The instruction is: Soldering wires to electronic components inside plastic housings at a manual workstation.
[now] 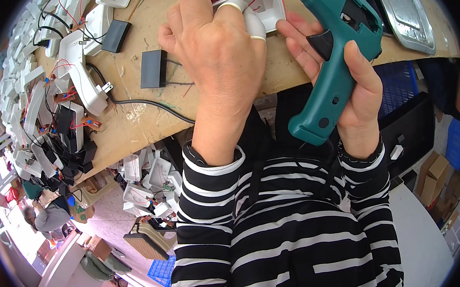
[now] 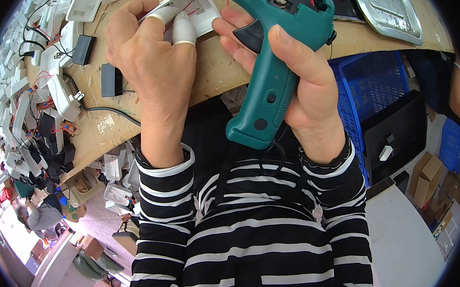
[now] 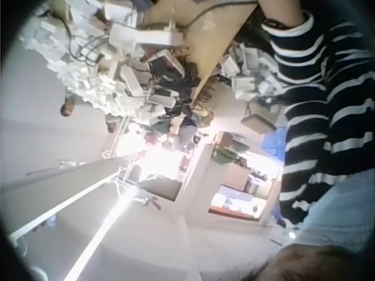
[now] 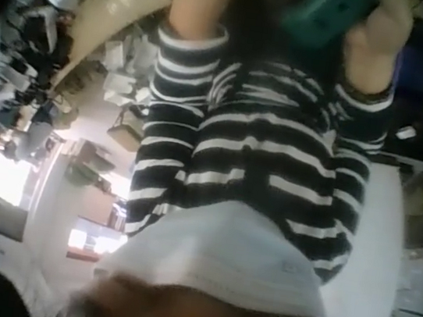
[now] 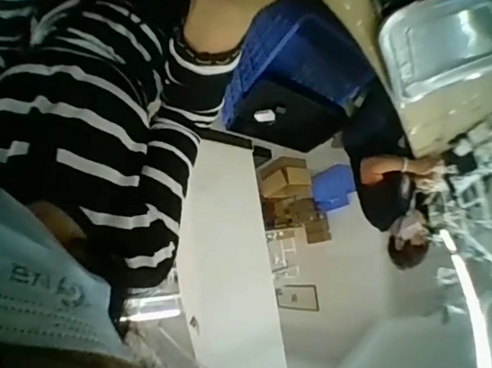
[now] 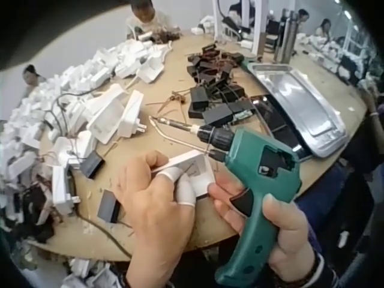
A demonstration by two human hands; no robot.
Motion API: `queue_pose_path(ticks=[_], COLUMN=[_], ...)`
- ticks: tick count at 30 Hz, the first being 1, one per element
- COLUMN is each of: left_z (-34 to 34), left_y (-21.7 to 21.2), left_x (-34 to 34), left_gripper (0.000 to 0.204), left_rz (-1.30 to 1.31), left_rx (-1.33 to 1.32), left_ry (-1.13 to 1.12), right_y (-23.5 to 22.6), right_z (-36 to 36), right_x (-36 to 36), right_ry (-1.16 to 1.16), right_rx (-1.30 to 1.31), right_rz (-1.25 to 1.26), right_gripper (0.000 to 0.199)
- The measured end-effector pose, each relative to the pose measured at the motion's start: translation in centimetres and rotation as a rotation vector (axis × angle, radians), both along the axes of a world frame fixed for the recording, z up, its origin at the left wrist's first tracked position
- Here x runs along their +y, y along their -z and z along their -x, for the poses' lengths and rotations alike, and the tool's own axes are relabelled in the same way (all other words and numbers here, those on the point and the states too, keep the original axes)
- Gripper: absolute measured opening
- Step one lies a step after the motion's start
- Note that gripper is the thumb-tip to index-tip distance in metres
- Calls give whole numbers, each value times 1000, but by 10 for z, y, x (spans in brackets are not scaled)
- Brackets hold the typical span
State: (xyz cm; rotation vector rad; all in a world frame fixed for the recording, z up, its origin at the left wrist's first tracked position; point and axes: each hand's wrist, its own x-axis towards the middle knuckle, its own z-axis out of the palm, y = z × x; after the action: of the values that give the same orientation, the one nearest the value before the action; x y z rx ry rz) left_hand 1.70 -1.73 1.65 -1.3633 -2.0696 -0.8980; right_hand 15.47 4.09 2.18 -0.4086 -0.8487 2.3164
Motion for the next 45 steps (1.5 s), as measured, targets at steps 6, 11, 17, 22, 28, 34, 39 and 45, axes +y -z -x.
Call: queue_pose_path(ticks=[6,11,17,22,28,34,39,45], left_z=[2,3,2,2,7,11,33,87], left_y=[-1,0,-2,-4,-10,-18,-32,-60], left_x=[0,1,0,-3,-20,-21,-50,-202], left_gripper=[11,11,11,10,31,45,38,38], left_rz=[-15,-36,-26,-14,-100,193,-122,-985], left_rx=[8,7,13,-8,66,-339,-221,-1574], left_ry=[8,23,32,63,138,158,188,652], right_y=[1,1,2,0,2,-9,-13,-15], right_z=[0,1,1,0,-3,-31,-53,-65], right_x=[0,-1,-2,-2,2,4,-2,-11], right_ry=[-11,2,6,5,-9,-4,16,11], right_rx=[8,11,2,1,28,169,172,283], right_rz=[4,21,6,2,35,49,-22,53], right_gripper=[57,56,56,56,54,54,59,47])
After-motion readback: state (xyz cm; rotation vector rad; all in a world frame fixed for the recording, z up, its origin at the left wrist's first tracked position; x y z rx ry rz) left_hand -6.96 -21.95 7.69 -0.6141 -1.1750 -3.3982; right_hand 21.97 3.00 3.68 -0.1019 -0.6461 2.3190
